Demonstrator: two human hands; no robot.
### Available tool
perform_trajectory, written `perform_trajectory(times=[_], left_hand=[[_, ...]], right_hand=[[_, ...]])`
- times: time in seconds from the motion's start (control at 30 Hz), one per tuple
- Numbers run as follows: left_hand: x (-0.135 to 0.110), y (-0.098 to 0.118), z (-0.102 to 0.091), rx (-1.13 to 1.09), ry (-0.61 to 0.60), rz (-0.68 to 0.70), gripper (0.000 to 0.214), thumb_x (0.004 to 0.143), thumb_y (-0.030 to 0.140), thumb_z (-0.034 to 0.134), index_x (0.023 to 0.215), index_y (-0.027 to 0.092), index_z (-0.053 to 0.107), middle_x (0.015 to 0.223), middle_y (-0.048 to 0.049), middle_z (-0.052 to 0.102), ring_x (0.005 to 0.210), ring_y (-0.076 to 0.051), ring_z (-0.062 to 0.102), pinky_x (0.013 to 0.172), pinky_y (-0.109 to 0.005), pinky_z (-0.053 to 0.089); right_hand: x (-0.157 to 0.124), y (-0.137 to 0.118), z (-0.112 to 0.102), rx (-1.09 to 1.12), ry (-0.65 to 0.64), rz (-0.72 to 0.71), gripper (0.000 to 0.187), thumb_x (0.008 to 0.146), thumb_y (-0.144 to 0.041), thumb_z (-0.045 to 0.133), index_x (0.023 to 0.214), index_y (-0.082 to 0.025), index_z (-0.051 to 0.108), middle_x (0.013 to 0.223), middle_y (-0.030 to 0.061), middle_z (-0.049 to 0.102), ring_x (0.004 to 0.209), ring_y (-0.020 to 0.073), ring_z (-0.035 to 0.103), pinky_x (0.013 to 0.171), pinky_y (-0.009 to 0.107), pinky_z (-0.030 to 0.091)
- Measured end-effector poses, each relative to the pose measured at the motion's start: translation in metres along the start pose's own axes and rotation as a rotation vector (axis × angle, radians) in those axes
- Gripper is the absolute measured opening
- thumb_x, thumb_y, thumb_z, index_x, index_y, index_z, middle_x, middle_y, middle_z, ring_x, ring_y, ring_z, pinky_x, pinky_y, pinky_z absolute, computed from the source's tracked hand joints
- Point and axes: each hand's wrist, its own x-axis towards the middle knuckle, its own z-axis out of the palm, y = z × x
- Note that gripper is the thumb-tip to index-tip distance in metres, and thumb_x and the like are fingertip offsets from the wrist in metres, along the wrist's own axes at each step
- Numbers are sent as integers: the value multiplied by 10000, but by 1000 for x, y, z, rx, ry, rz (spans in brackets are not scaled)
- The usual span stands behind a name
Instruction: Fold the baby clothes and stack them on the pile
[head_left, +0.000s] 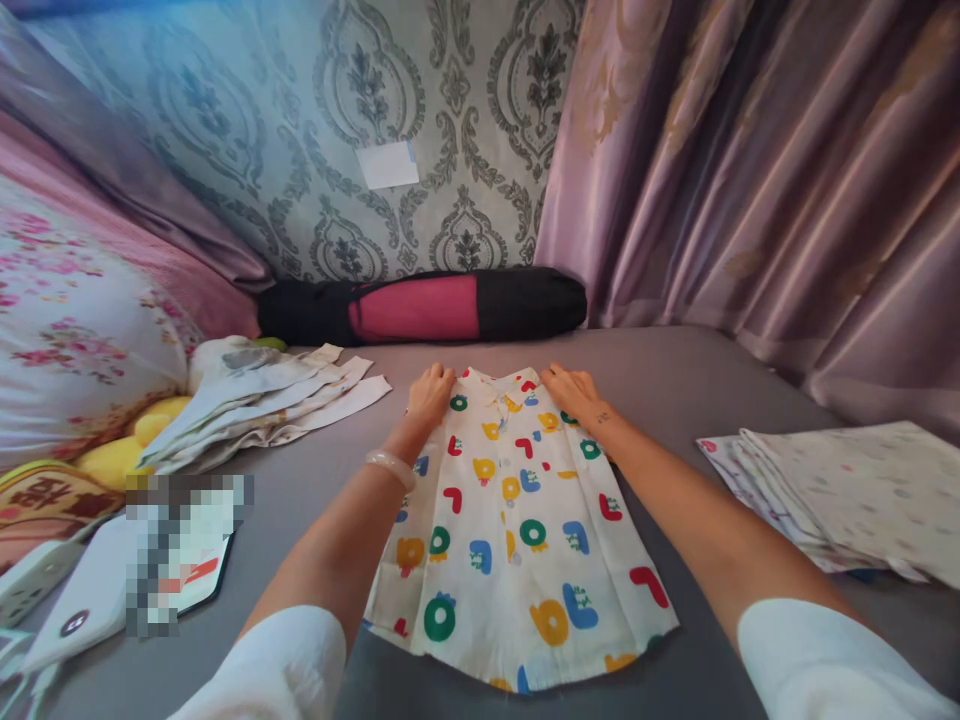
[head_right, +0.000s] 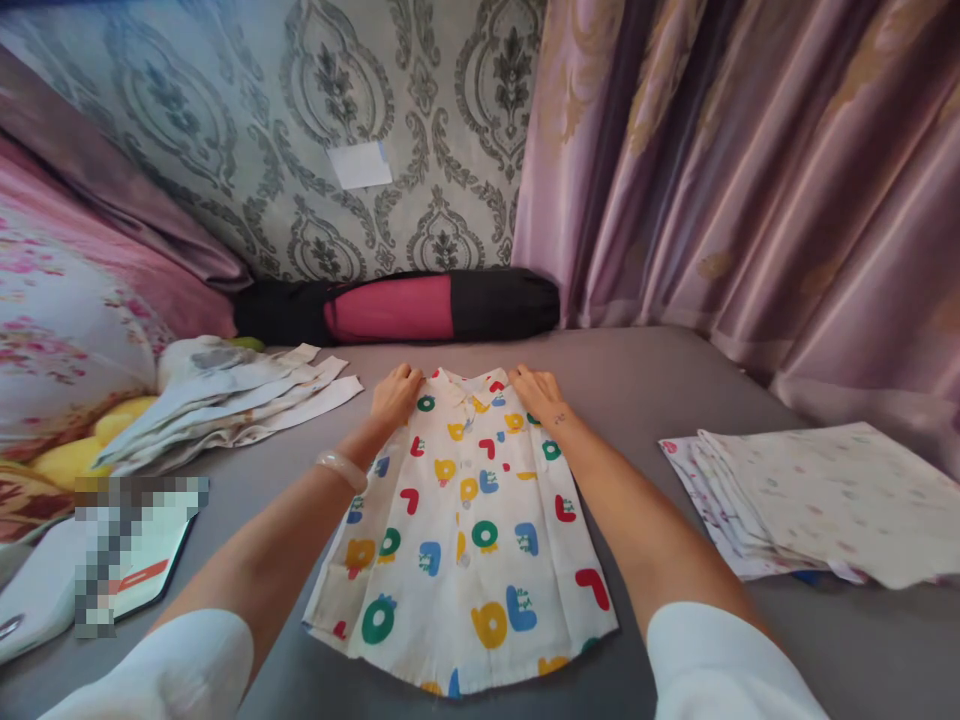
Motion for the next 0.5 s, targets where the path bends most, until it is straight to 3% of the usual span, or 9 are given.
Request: perform_trajectory(times=[0.17, 0.27, 0.4, 0.5], left_hand=[[12, -1, 11, 10, 37, -31, 323, 987, 269, 290, 1104, 193, 581, 1118, -146, 563, 1074, -257, 544, 821, -348, 440], [14, -4, 18, -15, -1, -45, 326, 978, 286, 303, 1087, 177, 589, 1109, -162, 597, 1063, -265, 576, 850, -365, 434], [11, -19, 18, -154, -136, -158, 325, 929, 416, 402, 989, 179, 616, 1020, -141, 682, 1006, -274, 623, 867, -378, 427], [9, -44, 14, -425, -185, -328, 420, 878, 538, 399, 851, 187, 628, 819, -97, 698, 877, -260, 649, 727, -325, 454]], right_hand=[[13, -2, 7, 7, 15, 24, 421, 958, -113, 238, 1211, -169, 570, 1207, 178, 585, 1000, 245, 633, 771, 329, 431], [16, -4, 13, 68, 6, 47, 411, 969, -154, 252, 1209, -187, 583, 1216, 166, 606, 1012, 239, 633, 786, 325, 431], [18, 11, 20, 319, 1, 116, 409, 980, -423, 320, 1118, -209, 640, 1156, 130, 667, 1038, 249, 620, 827, 320, 436], [19, 38, 25, 628, -101, 213, 551, 969, -499, 244, 912, -182, 691, 974, 126, 719, 921, 243, 650, 767, 306, 466]])
